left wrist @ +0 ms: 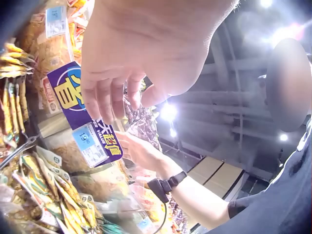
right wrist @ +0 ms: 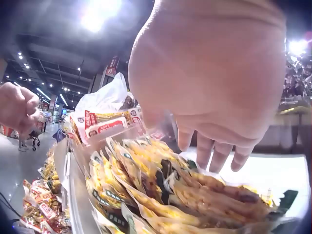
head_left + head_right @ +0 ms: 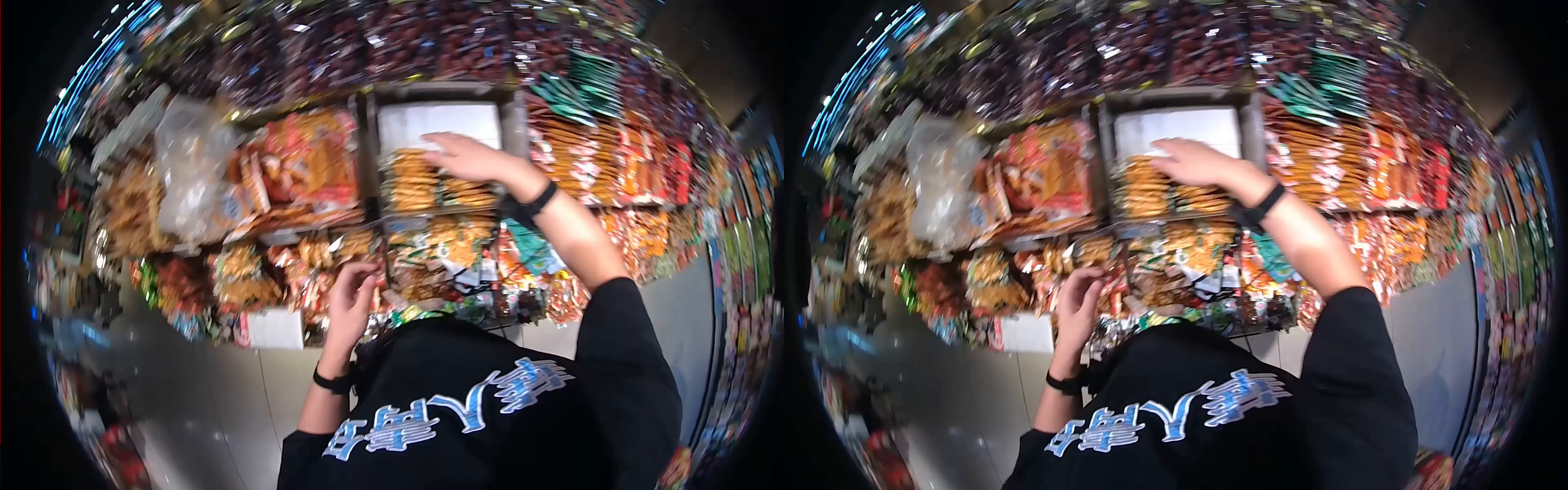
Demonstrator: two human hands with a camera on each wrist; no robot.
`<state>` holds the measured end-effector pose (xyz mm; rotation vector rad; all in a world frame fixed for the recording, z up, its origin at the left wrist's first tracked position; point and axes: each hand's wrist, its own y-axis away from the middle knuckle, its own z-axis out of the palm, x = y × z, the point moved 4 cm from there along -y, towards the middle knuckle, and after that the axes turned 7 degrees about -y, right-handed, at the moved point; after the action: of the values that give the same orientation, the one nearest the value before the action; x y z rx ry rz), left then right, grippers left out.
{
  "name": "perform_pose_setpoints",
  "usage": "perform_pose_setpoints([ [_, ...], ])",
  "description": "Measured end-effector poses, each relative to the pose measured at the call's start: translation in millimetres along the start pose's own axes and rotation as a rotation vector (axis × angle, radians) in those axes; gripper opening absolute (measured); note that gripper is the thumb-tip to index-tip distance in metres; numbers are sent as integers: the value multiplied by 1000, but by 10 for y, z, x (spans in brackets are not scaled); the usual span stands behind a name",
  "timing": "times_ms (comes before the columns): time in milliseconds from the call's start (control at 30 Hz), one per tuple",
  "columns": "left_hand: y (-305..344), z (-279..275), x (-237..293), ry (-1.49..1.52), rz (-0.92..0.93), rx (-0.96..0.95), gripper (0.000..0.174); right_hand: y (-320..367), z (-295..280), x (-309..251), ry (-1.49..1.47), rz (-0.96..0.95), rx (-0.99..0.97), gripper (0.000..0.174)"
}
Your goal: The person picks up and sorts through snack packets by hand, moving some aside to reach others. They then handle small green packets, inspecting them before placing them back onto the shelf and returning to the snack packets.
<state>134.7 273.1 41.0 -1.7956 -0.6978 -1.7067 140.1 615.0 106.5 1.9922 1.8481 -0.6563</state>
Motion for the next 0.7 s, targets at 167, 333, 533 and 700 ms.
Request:
perform_pose_setpoints([
  [167, 181, -351, -355, -7, -142, 84, 17, 339, -97, -428, -214, 27, 60, 53],
  [333, 389, -556, -460, -17, -203, 154, 17, 437, 66, -518, -200, 33, 125, 49],
  [533, 609, -535, -432, -44, -205, 182, 16, 370, 174, -960, -238, -44, 199, 44],
  [700, 865, -631, -511, -23, -258, 139, 17, 406, 456, -1308, -189, -169, 334, 35],
])
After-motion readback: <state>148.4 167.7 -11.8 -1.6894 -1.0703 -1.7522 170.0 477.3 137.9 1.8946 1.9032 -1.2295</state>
